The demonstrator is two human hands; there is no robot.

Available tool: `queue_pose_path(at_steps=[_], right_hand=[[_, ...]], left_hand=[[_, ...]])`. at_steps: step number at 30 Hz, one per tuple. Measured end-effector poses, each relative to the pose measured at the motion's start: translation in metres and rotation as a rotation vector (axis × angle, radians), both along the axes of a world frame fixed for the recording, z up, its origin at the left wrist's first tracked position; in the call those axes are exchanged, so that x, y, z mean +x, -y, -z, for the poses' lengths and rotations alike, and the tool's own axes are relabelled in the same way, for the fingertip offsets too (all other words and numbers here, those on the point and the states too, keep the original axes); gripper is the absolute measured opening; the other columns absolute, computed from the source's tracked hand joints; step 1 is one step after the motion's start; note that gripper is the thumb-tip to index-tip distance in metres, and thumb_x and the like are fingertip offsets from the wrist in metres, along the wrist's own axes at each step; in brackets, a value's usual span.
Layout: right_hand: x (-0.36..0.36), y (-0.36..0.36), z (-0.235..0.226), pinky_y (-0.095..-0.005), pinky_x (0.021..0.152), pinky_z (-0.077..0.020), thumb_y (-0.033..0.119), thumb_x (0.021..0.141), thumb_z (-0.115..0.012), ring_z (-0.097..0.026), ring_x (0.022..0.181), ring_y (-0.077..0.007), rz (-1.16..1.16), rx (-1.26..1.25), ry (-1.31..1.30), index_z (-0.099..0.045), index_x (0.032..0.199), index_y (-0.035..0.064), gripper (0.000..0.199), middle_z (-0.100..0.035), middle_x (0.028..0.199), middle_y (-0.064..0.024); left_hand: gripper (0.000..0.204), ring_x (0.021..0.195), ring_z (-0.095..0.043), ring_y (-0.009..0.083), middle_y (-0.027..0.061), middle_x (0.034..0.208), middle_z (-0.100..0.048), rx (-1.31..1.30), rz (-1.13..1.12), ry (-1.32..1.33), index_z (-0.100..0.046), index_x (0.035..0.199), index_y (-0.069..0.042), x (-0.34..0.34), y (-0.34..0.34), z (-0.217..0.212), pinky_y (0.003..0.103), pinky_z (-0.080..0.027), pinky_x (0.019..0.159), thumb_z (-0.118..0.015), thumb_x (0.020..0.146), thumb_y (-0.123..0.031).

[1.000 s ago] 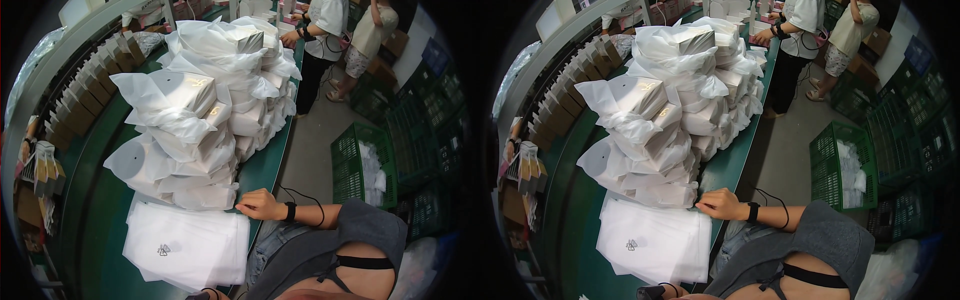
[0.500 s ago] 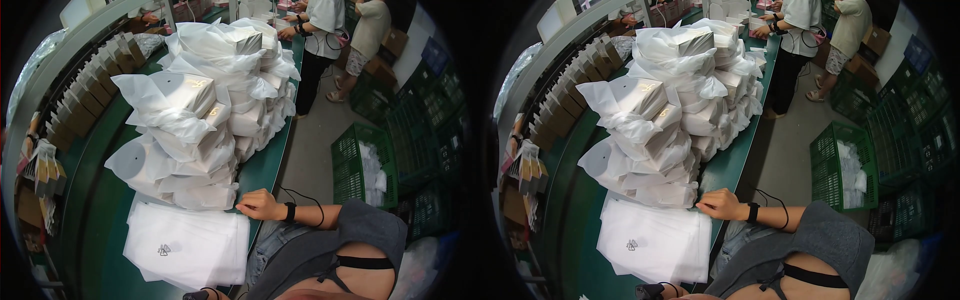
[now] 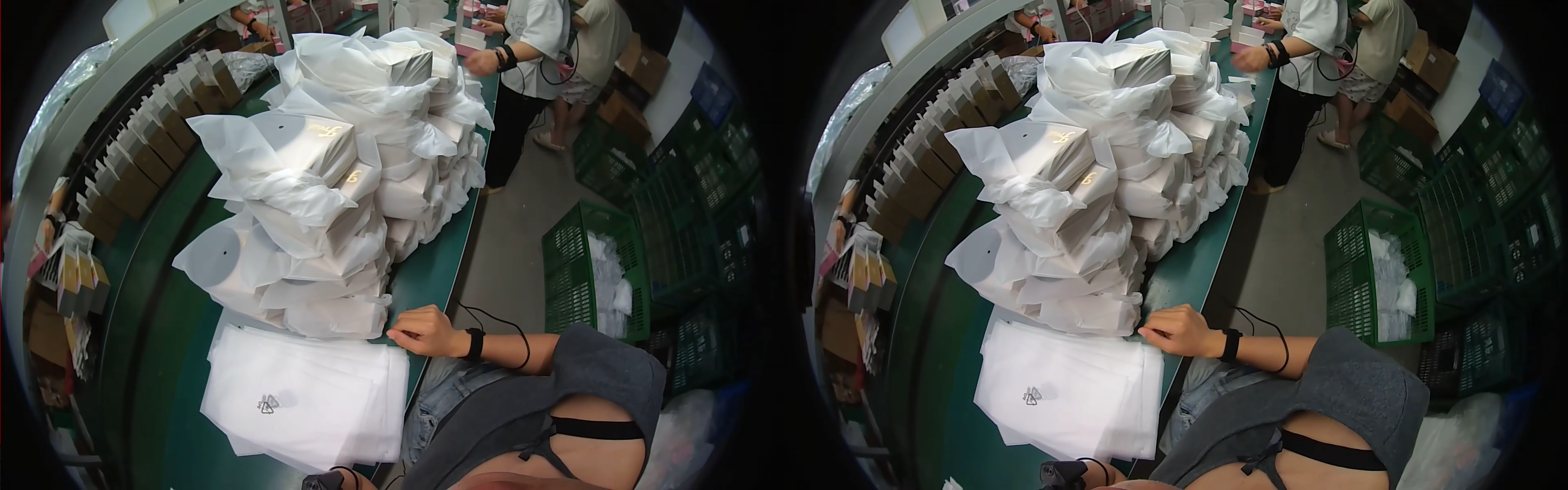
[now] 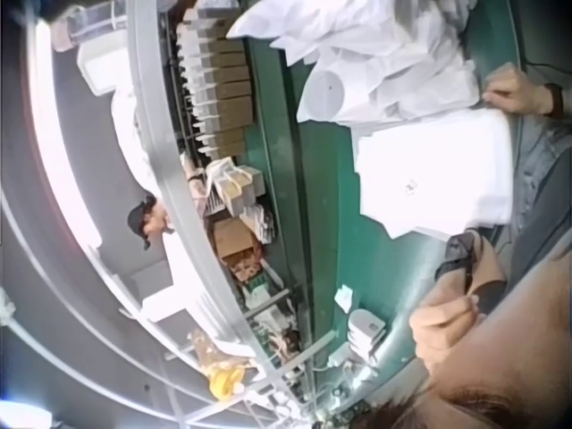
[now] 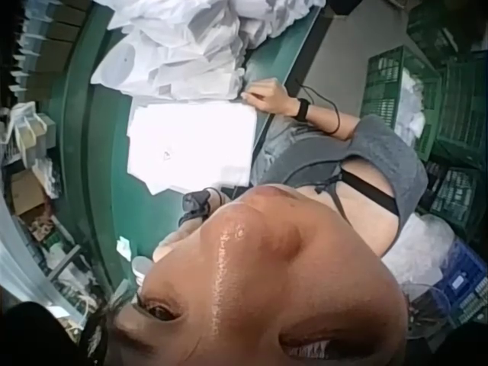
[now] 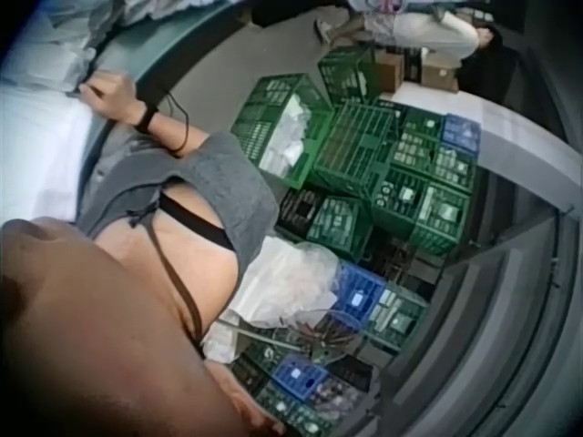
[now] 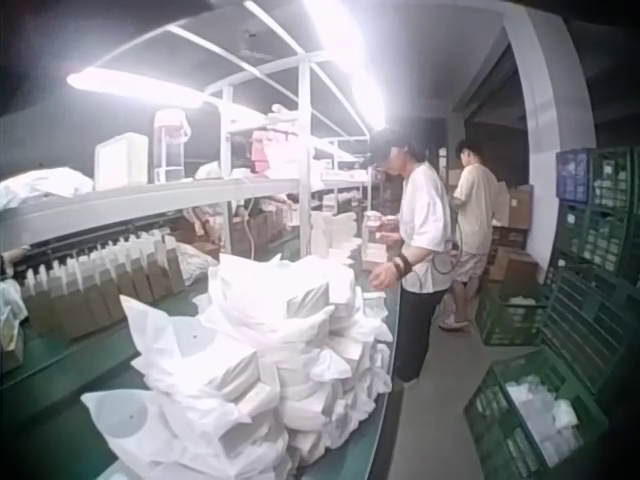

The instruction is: The person picks up a white electronic device, turns it over to wipe the bottom and sides, and slides it into a white plastic bag. They then place the bagged device onto a stack of similar items on the table.

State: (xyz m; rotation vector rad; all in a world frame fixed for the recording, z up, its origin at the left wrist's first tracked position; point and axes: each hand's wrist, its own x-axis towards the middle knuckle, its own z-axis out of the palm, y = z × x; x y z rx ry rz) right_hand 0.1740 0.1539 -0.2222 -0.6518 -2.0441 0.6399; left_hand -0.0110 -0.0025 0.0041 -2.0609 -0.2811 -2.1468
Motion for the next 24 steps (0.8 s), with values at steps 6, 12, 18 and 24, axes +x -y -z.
queue_pose_path(at_steps=[6, 12, 18, 24], right_hand=[[0.000, 0.000, 0.000, -0.0317, 0.042, -0.0368, 0.007, 0.077, -0.066, -0.048, 0.043, -0.0196, 0.008, 0.011, 0.003, -0.058, 0.065, 0.0036, 0.015, -0.050, 0.054, -0.0053], [-0.001, 0.001, -0.001, -0.0319, 0.041, -0.0362, 0.007, 0.077, -0.067, -0.048, 0.043, -0.0198, 0.009, 0.011, 0.000, -0.058, 0.064, 0.0035, 0.016, -0.049, 0.054, -0.0054], [0.002, 0.000, -0.003, -0.0339, 0.044, -0.0401, 0.010, 0.078, -0.066, -0.051, 0.047, -0.0236, 0.019, -0.027, 0.054, -0.057, 0.065, 0.0036, 0.017, -0.052, 0.056, -0.0070], [0.000, 0.002, -0.007, -0.0337, 0.044, -0.0397, 0.010, 0.078, -0.066, -0.051, 0.047, -0.0234, 0.001, -0.037, 0.040, -0.057, 0.065, 0.0034, 0.018, -0.051, 0.056, -0.0071]], left_hand=[[0.023, 0.035, -0.046, 0.0163, 0.0093, 0.043, -0.049, 0.037, 0.004, -0.008, -0.044, 0.053, -0.002, 0.000, 0.001, 0.001, 0.028, -0.040, 0.029, -0.049, 0.075, -0.001], [0.022, 0.035, -0.047, 0.0158, 0.0087, 0.043, -0.049, 0.025, -0.089, -0.025, -0.043, 0.053, -0.002, 0.000, 0.005, 0.002, 0.028, -0.040, 0.028, -0.051, 0.074, -0.001], [0.024, 0.035, -0.047, 0.0157, 0.0084, 0.043, -0.050, 0.079, 0.029, 0.002, -0.044, 0.052, -0.002, -0.003, 0.006, 0.008, 0.028, -0.041, 0.029, -0.051, 0.075, -0.002], [0.017, 0.038, -0.049, 0.0163, 0.0066, 0.048, -0.053, 0.256, 0.523, 0.217, -0.051, 0.066, -0.007, 0.004, -0.022, 0.001, 0.032, -0.045, 0.033, -0.048, 0.082, -0.003]])
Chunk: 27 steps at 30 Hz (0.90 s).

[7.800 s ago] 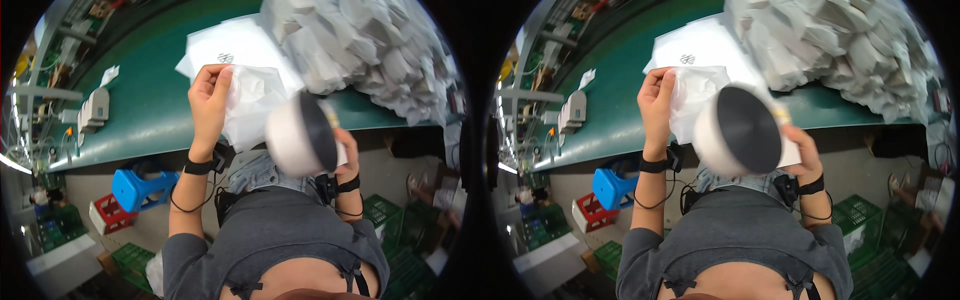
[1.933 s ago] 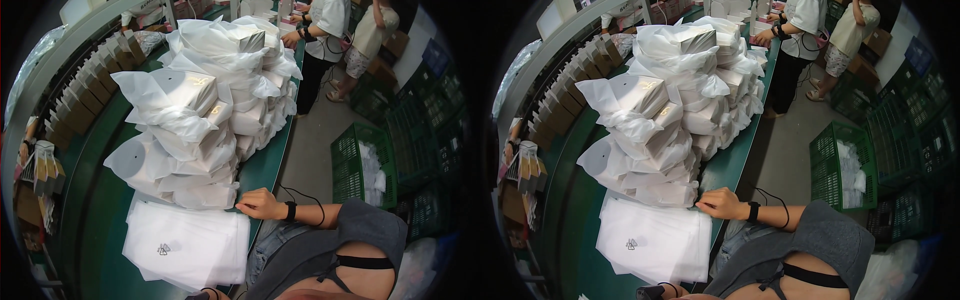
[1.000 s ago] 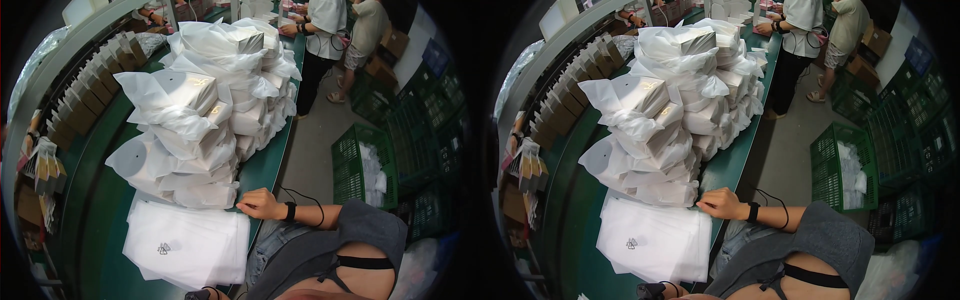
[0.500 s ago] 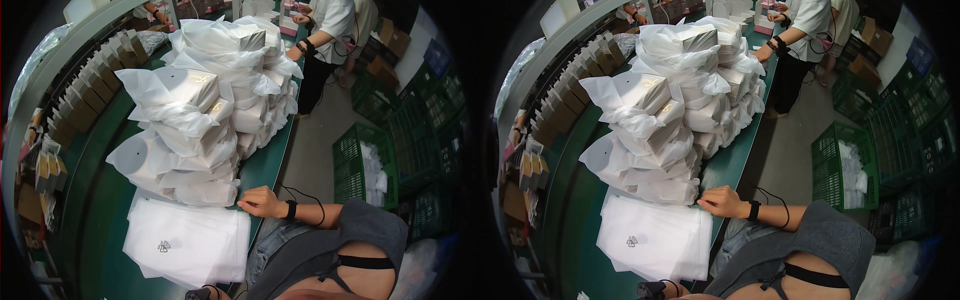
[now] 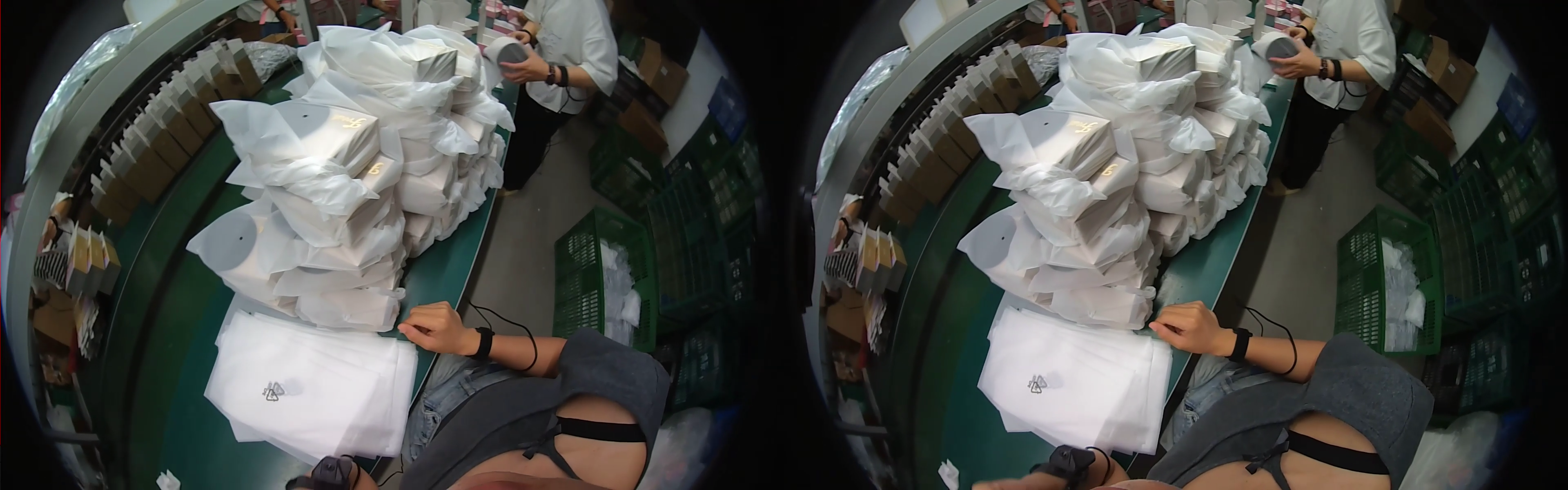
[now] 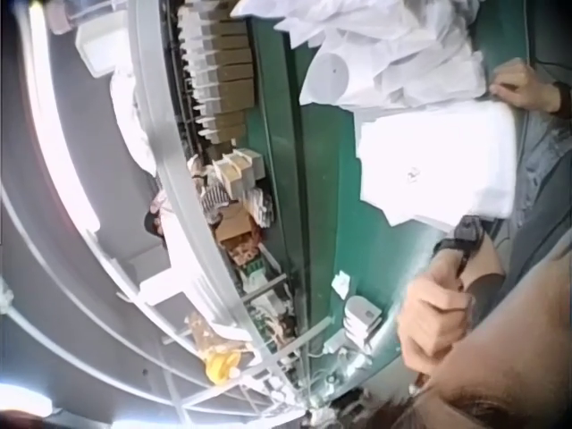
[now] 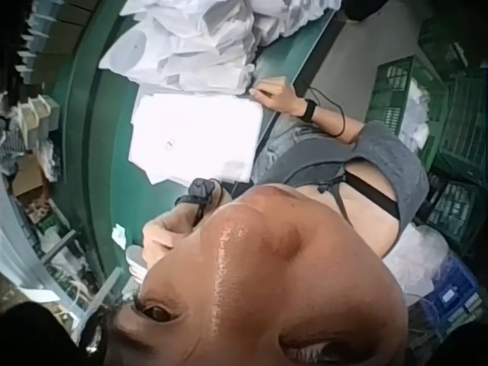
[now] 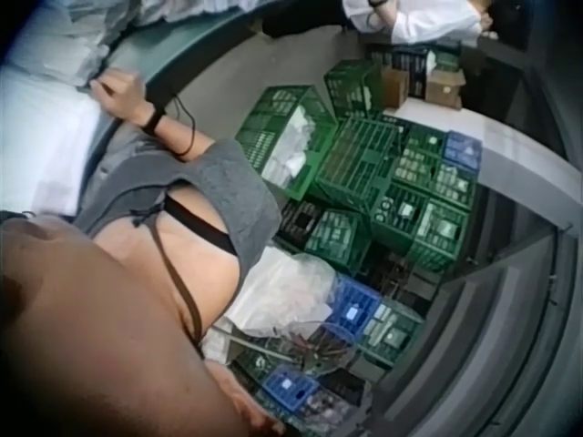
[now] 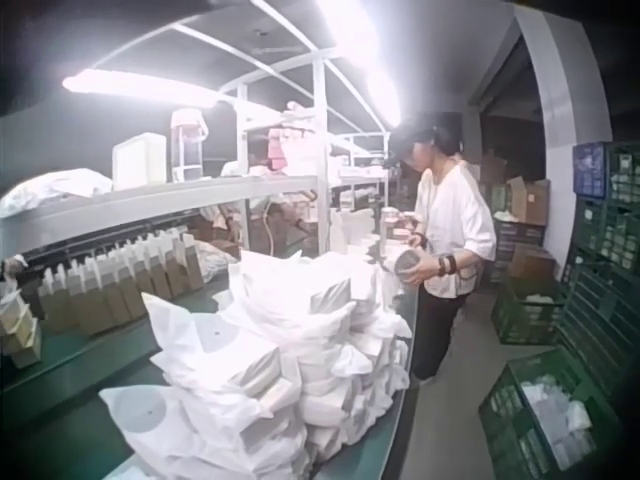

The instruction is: The person picks up a white electronic device, turns it over to wipe the bottom and sides, and slides it into a white plastic bag. They then place the bagged device onto a stack of similar items on the table.

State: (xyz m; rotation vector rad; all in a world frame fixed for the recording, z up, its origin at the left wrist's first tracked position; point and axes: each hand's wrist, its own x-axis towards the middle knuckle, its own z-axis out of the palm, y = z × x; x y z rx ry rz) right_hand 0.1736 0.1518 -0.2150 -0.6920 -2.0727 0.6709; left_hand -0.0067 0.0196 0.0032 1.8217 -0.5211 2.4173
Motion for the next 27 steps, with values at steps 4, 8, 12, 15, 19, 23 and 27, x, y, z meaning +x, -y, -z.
queue_pose_path(at_steps=[4, 8, 12, 15, 19, 23, 27], right_hand=[[0.002, 0.000, 0.001, -0.0331, 0.043, -0.0386, 0.011, 0.079, -0.066, -0.050, 0.046, -0.0231, 0.001, -0.005, -0.013, -0.057, 0.064, 0.0033, 0.019, -0.051, 0.055, -0.0071], [0.001, 0.001, 0.002, -0.0322, 0.042, -0.0363, 0.011, 0.079, -0.066, -0.049, 0.045, -0.0223, -0.029, -0.007, -0.003, -0.057, 0.063, 0.0032, 0.019, -0.050, 0.054, -0.0069], [-0.003, 0.002, 0.003, -0.0314, 0.041, -0.0339, 0.009, 0.078, -0.066, -0.047, 0.043, -0.0207, -0.020, -0.011, 0.018, -0.057, 0.063, 0.0030, 0.019, -0.049, 0.053, -0.0066], [-0.003, 0.000, 0.007, -0.0312, 0.040, -0.0327, 0.009, 0.078, -0.066, -0.045, 0.042, -0.0197, -0.012, -0.006, 0.015, -0.057, 0.063, 0.0029, 0.018, -0.047, 0.052, -0.0065], [-0.005, -0.001, 0.007, -0.0309, 0.040, -0.0323, 0.008, 0.078, -0.066, -0.045, 0.041, -0.0190, -0.017, 0.010, 0.018, -0.057, 0.063, 0.0025, 0.018, -0.046, 0.052, -0.0064], [-0.004, 0.001, 0.008, -0.0310, 0.040, -0.0320, 0.008, 0.079, -0.066, -0.044, 0.041, -0.0193, -0.005, 0.012, 0.002, -0.057, 0.064, 0.0024, 0.018, -0.046, 0.052, -0.0062], [-0.001, 0.003, 0.007, -0.0307, 0.040, -0.0323, 0.008, 0.079, -0.066, -0.045, 0.041, -0.0193, 0.012, 0.005, 0.015, -0.057, 0.064, 0.0026, 0.018, -0.046, 0.052, -0.0062]], left_hand=[[0.023, 0.060, -0.049, 0.0178, 0.0052, 0.068, -0.052, -0.802, 0.321, -0.045, -0.061, 0.090, -0.007, -0.033, 0.016, 0.012, 0.031, -0.048, 0.062, -0.052, 0.093, -0.029], [0.029, 0.080, -0.049, 0.0192, 0.0070, 0.076, -0.045, -0.961, 0.302, 0.062, -0.056, 0.086, -0.006, 0.011, -0.003, 0.013, 0.035, -0.051, 0.066, -0.047, 0.095, -0.032], [0.025, 0.088, -0.048, 0.0180, 0.0088, 0.081, -0.048, -0.922, 0.509, 0.028, -0.057, 0.080, -0.007, 0.009, -0.010, 0.012, 0.033, -0.051, 0.066, -0.050, 0.095, -0.026], [0.027, 0.081, -0.050, 0.0199, 0.0087, 0.088, -0.052, -0.807, 0.535, -0.221, -0.063, 0.085, -0.011, -0.001, -0.021, 0.010, 0.029, -0.047, 0.070, -0.052, 0.092, -0.034], [0.029, 0.095, -0.045, 0.0222, 0.0108, 0.102, -0.047, -0.720, 0.542, -0.320, -0.064, 0.081, -0.014, -0.011, -0.022, 0.021, 0.028, -0.046, 0.077, -0.052, 0.092, -0.039], [0.028, 0.093, -0.046, 0.0218, 0.0101, 0.099, -0.049, -0.727, 0.460, -0.278, -0.065, 0.080, -0.014, -0.007, -0.016, 0.022, 0.030, -0.046, 0.077, -0.054, 0.091, -0.037], [0.025, 0.093, -0.046, 0.0216, 0.0091, 0.097, -0.049, -0.652, 0.415, -0.197, -0.064, 0.079, -0.014, 0.003, -0.016, 0.024, 0.030, -0.046, 0.075, -0.057, 0.090, -0.035]])
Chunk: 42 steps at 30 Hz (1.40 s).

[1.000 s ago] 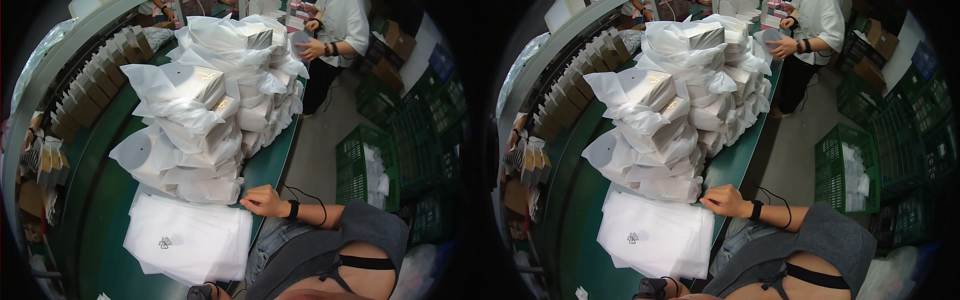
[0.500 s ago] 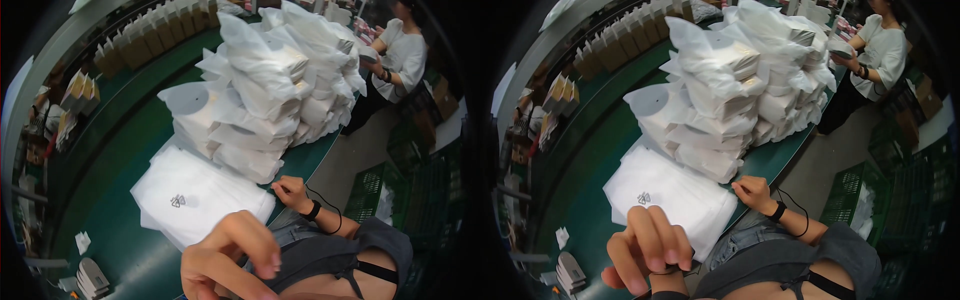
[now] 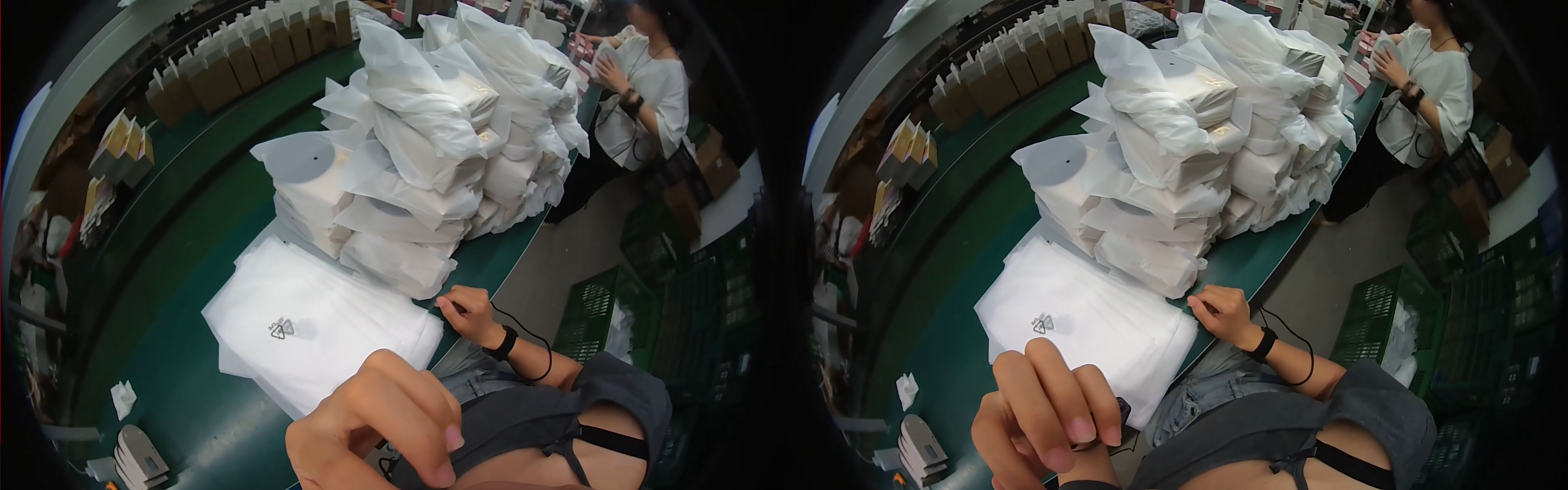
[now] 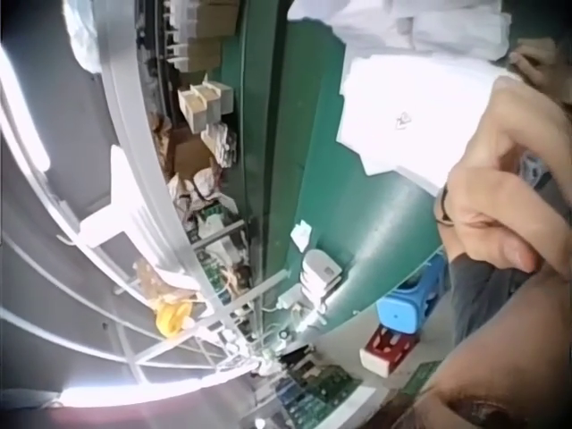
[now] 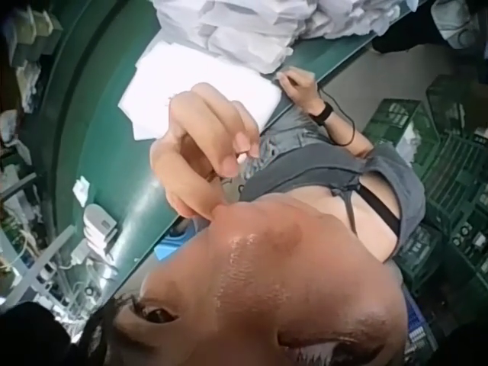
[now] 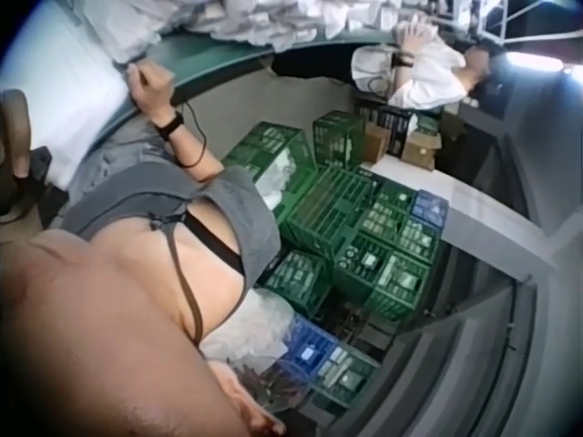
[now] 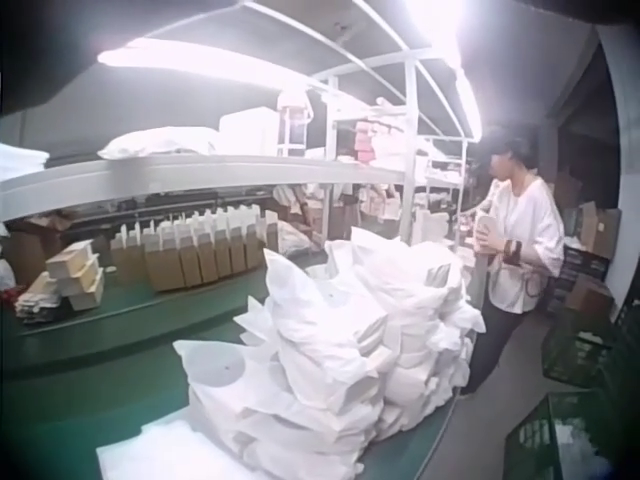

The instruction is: The person picks up a white electronic device, turns it over to wipe the bottom and sides, and slides it into a white plastic bag. They then place the bagged device onto a stack of similar items on the table.

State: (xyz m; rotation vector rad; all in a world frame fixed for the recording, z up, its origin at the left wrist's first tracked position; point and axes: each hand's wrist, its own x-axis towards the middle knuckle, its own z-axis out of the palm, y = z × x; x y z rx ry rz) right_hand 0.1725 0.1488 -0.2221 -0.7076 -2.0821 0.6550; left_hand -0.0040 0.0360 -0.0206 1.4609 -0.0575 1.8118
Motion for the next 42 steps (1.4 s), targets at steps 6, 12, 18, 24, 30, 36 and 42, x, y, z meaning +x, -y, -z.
queue_pose_path(at_steps=[6, 12, 18, 24, 30, 36, 42], right_hand=[[-0.002, 0.000, 0.000, -0.0308, 0.041, -0.0337, 0.009, 0.079, -0.065, -0.047, 0.043, -0.0202, -0.011, -0.016, 0.007, -0.058, 0.065, 0.0030, 0.017, -0.048, 0.054, -0.0065], [0.000, -0.001, -0.004, -0.0314, 0.042, -0.0348, 0.010, 0.079, -0.065, -0.048, 0.044, -0.0210, -0.007, -0.009, 0.022, -0.058, 0.066, 0.0031, 0.017, -0.049, 0.055, -0.0068], [-0.001, 0.000, -0.005, -0.0314, 0.043, -0.0356, 0.010, 0.079, -0.065, -0.048, 0.044, -0.0212, 0.003, -0.019, 0.028, -0.058, 0.066, 0.0031, 0.017, -0.051, 0.056, -0.0070], [-0.001, -0.001, 0.000, -0.0306, 0.041, -0.0318, 0.008, 0.079, -0.064, -0.044, 0.041, -0.0195, -0.001, 0.013, -0.052, -0.060, 0.066, 0.0006, 0.015, -0.047, 0.053, -0.0075], [0.001, -0.001, -0.001, -0.0311, 0.041, -0.0332, 0.010, 0.080, -0.064, -0.046, 0.042, -0.0201, -0.004, 0.016, -0.037, -0.060, 0.066, 0.0012, 0.017, -0.050, 0.054, -0.0072], [0.000, 0.000, 0.001, -0.0317, 0.041, -0.0340, 0.010, 0.079, -0.065, -0.047, 0.043, -0.0201, 0.008, 0.018, -0.042, -0.060, 0.066, 0.0017, 0.017, -0.051, 0.055, -0.0074], [0.001, -0.002, 0.002, -0.0320, 0.041, -0.0347, 0.010, 0.079, -0.066, -0.047, 0.043, -0.0203, 0.009, 0.023, -0.025, -0.060, 0.066, 0.0018, 0.016, -0.052, 0.056, -0.0076]], left_hand=[[0.013, 0.091, -0.046, 0.0213, 0.0075, 0.093, -0.050, -0.037, -0.043, -0.024, -0.064, 0.078, -0.013, 0.001, 0.009, -0.002, 0.030, -0.046, 0.073, -0.064, 0.086, -0.024], [0.007, 0.091, -0.045, 0.0213, 0.0068, 0.091, -0.051, -0.077, -0.070, -0.050, -0.063, 0.076, -0.013, 0.005, 0.007, -0.003, 0.030, -0.045, 0.072, -0.068, 0.081, -0.012], [0.010, 0.085, -0.048, 0.0189, 0.0063, 0.086, -0.051, -0.070, -0.068, -0.079, -0.059, 0.078, -0.011, 0.004, 0.005, -0.008, 0.030, -0.046, 0.067, -0.062, 0.086, -0.016], [0.014, 0.073, -0.052, 0.0158, 0.0063, 0.078, -0.053, -0.222, -0.250, 0.026, -0.055, 0.077, -0.008, 0.006, 0.016, -0.008, 0.026, -0.046, 0.059, -0.059, 0.089, -0.014], [0.007, 0.073, -0.051, 0.0166, 0.0034, 0.078, -0.053, -0.119, -0.066, -0.051, -0.056, 0.083, -0.011, -0.018, 0.013, -0.010, 0.028, -0.042, 0.065, -0.062, 0.086, -0.012], [0.006, 0.066, -0.051, 0.0163, 0.0044, 0.073, -0.053, -0.123, -0.109, -0.003, -0.054, 0.085, -0.008, -0.020, 0.021, -0.014, 0.028, -0.041, 0.062, -0.058, 0.088, -0.011], [0.006, 0.063, -0.049, 0.0164, 0.0052, 0.070, -0.052, -0.120, -0.157, 0.026, -0.053, 0.085, -0.008, -0.017, 0.022, -0.013, 0.029, -0.041, 0.060, -0.057, 0.088, -0.011]])
